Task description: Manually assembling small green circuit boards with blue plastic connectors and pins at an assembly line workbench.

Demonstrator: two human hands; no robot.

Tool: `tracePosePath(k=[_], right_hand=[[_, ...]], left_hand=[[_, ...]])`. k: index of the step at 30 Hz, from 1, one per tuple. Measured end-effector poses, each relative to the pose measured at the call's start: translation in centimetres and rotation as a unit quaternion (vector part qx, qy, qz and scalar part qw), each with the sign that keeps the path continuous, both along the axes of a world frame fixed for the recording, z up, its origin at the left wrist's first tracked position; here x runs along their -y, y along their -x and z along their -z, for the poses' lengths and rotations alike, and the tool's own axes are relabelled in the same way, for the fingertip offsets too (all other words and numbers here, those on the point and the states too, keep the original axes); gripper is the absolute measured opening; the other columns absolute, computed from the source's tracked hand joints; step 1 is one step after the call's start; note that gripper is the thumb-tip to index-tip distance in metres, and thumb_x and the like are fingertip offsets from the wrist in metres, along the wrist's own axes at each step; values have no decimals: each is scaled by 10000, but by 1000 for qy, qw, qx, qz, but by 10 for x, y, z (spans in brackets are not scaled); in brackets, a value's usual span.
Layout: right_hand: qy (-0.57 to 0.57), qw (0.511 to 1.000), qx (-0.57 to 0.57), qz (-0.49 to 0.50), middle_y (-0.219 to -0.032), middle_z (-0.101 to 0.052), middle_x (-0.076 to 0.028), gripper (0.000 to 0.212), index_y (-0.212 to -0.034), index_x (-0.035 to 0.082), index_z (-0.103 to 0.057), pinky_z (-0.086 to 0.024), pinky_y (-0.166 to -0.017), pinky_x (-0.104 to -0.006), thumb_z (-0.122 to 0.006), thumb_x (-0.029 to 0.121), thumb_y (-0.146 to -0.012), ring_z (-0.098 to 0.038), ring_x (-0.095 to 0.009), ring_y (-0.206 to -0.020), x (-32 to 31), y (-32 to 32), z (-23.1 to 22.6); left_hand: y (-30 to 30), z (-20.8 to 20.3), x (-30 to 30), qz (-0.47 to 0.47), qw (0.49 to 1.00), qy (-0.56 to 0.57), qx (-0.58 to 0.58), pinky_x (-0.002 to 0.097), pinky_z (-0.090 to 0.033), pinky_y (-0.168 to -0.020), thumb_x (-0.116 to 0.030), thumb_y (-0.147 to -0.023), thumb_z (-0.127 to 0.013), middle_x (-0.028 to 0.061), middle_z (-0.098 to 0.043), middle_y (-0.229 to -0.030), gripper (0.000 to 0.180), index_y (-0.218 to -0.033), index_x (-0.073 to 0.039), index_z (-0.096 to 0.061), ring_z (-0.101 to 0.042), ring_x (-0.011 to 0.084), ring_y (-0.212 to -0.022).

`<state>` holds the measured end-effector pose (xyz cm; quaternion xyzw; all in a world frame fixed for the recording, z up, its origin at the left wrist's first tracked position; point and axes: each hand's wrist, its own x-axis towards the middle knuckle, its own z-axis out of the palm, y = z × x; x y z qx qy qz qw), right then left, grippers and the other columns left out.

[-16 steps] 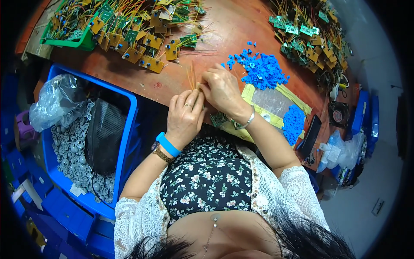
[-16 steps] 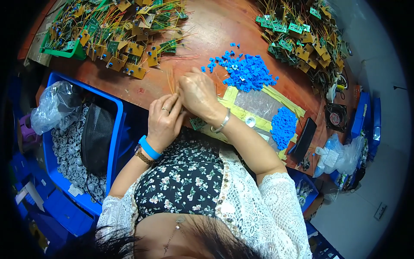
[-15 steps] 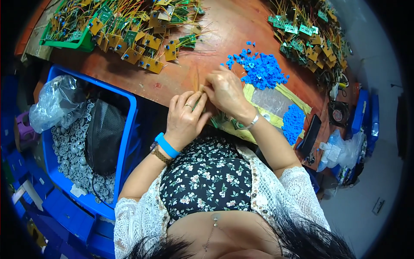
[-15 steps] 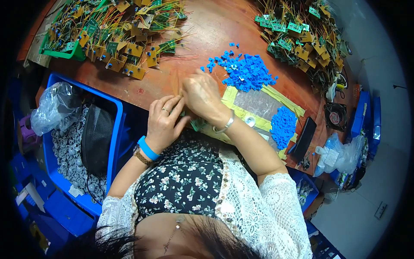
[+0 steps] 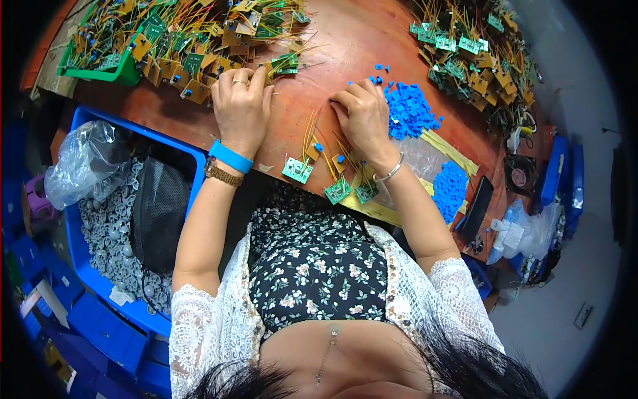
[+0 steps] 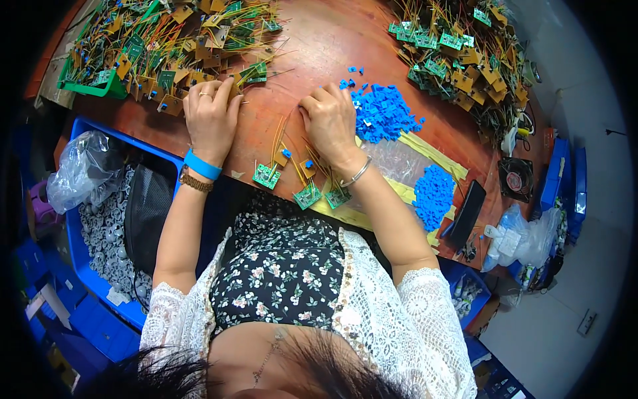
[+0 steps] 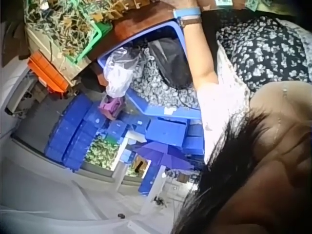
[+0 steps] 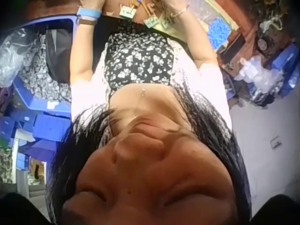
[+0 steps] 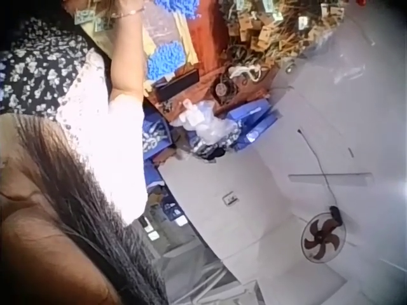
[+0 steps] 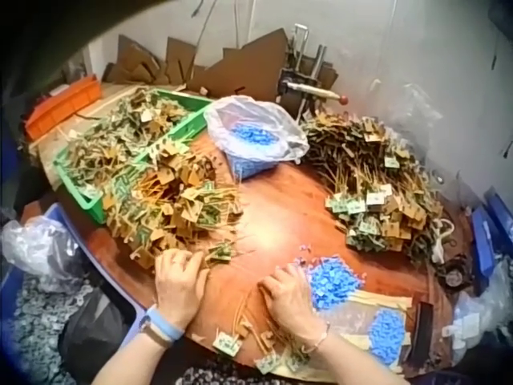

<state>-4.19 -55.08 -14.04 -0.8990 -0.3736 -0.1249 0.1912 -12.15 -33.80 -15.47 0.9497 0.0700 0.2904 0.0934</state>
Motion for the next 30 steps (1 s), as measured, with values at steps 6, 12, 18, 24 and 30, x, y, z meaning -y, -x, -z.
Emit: tracePosePath(k=[6,12,18,24,30], right_hand=[[-67,996,-50,-30,-832,-699,-45,109,-847,78,-746,-455,-795,-390,-783,116,-752,-611,-249,-880,3,0,2],[-59,997,-52,-14,-823,-696,-49,104,-842,80,-748,-450,-792,-397,-785,129,-757,-610,-253,-873,8,2,0],[-34,999,-25,-12,-760,-638,-61,99,-774,75,-710,-438,-769,-413,-784,138,-755,-589,-273,-835,-3,4,-1],[2,1000,8,-5,-758,-646,-74,109,-774,62,-708,-457,-730,-399,-782,141,-763,-606,-268,-789,-22,12,-11],[-104,972,-206,-40,-743,-677,-132,151,-805,6,-715,-520,-614,-378,-790,131,-771,-660,-264,-673,-43,19,4]], left_hand=[[38,-6,20,79,988,100,86,430,-526,-802,91,-738,-616,123,-614,-1024,415,-1139,-1,-676,-612,332,-910],[68,5,41,163,986,13,-44,364,-507,-799,-50,-777,-619,133,-644,-1273,359,-1123,35,-665,-596,273,-931],[67,5,47,162,984,-6,-71,359,-490,-830,-77,-787,-619,114,-667,-1234,331,-1101,21,-661,-592,249,-961],[69,3,48,147,986,-10,-78,363,-490,-844,-84,-795,-619,117,-674,-1221,337,-1113,22,-661,-591,245,-979],[68,4,51,143,986,-20,-81,362,-489,-856,-90,-803,-611,135,-665,-1235,354,-1131,34,-657,-586,249,-984]])
